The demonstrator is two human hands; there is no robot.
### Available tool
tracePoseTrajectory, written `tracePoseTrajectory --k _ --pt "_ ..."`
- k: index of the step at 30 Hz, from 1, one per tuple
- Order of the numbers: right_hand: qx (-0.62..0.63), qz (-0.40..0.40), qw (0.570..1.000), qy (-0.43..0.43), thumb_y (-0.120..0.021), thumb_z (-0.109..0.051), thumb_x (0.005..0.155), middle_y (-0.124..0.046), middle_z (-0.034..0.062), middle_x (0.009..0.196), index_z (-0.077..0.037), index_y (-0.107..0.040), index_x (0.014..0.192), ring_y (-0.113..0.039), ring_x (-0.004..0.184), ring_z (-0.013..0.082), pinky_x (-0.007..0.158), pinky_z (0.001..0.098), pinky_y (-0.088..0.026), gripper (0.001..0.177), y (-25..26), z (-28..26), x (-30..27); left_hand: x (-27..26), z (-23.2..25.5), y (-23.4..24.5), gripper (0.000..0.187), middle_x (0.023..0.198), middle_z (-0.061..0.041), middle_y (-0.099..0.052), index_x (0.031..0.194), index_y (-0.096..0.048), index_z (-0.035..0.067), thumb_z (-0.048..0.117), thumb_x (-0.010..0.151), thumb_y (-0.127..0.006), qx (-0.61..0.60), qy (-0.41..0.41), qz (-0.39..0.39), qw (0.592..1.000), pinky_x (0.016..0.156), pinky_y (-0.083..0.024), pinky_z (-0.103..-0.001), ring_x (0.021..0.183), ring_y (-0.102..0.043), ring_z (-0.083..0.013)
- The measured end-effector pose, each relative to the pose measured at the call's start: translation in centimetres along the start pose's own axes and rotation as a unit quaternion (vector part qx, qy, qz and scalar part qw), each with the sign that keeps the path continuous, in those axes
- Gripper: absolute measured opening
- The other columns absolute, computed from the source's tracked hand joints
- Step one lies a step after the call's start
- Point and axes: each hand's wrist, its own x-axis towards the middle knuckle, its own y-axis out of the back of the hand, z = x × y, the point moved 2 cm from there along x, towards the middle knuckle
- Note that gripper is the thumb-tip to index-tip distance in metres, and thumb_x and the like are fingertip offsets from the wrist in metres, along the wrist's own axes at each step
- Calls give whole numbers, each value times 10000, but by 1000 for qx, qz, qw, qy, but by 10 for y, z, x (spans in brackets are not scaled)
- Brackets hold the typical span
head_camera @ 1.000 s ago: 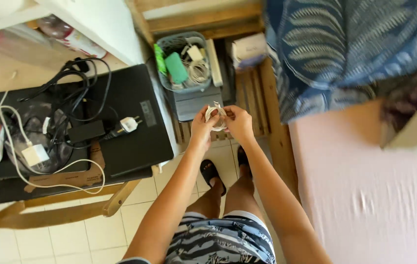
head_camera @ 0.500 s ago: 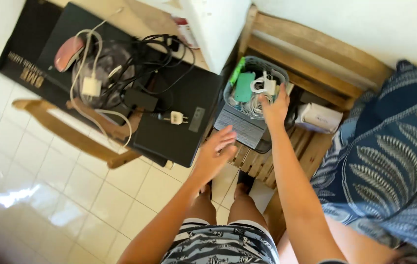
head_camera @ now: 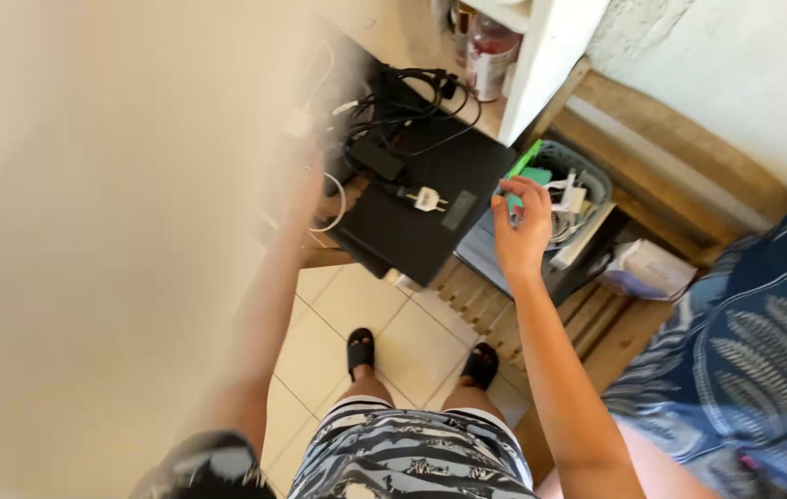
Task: Collecting and organizing electronic devices and cables from various surfaces in a room.
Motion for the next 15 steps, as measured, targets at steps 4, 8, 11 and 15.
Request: tracePoseTrajectory --k 4,8,11,15 --pt "26 25 999 18 -719 -41 951 -662 88 1272 -63 -698 1120 -639 1149 212 865 328 -554 172 -30 -23 -36 75 2 -14 315 1168 -119 -703 1247 -702 91 237 970 -667 165 -102 -54 980 916 -519 -430 1067 -646 -291" --pt "89 56 994 -20 -702 -18 922 -665 67 1221 -60 -686 1081 -652 1098 165 821 272 -573 165 -52 -40 -94 136 -50 -68 376 1248 -110 -667 1254 -689 104 265 917 -645 314 -224 -96 918 993 -497 -474 1168 -605 -342" --pt "63 54 996 -34 -697 -26 954 -692 61 1177 -49 -701 1090 -671 994 143 834 270 -555 138 -65 -33 -136 174 -91 -119 411 1225 -146 -649 1146 -691 29 334 882 -772 459 -265 -47 847 1029 -472 -481 1188 -583 -331" --pt "92 78 984 -133 -699 -57 967 -717 55 1064 -51 -716 1117 -693 927 129 842 273 -565 151 -68 -44 -172 173 -44 -74 607 1314 -218 -540 1132 -664 58 294 619 -887 408 -48 -134 902 903 -482 -511 1192 -517 -426"
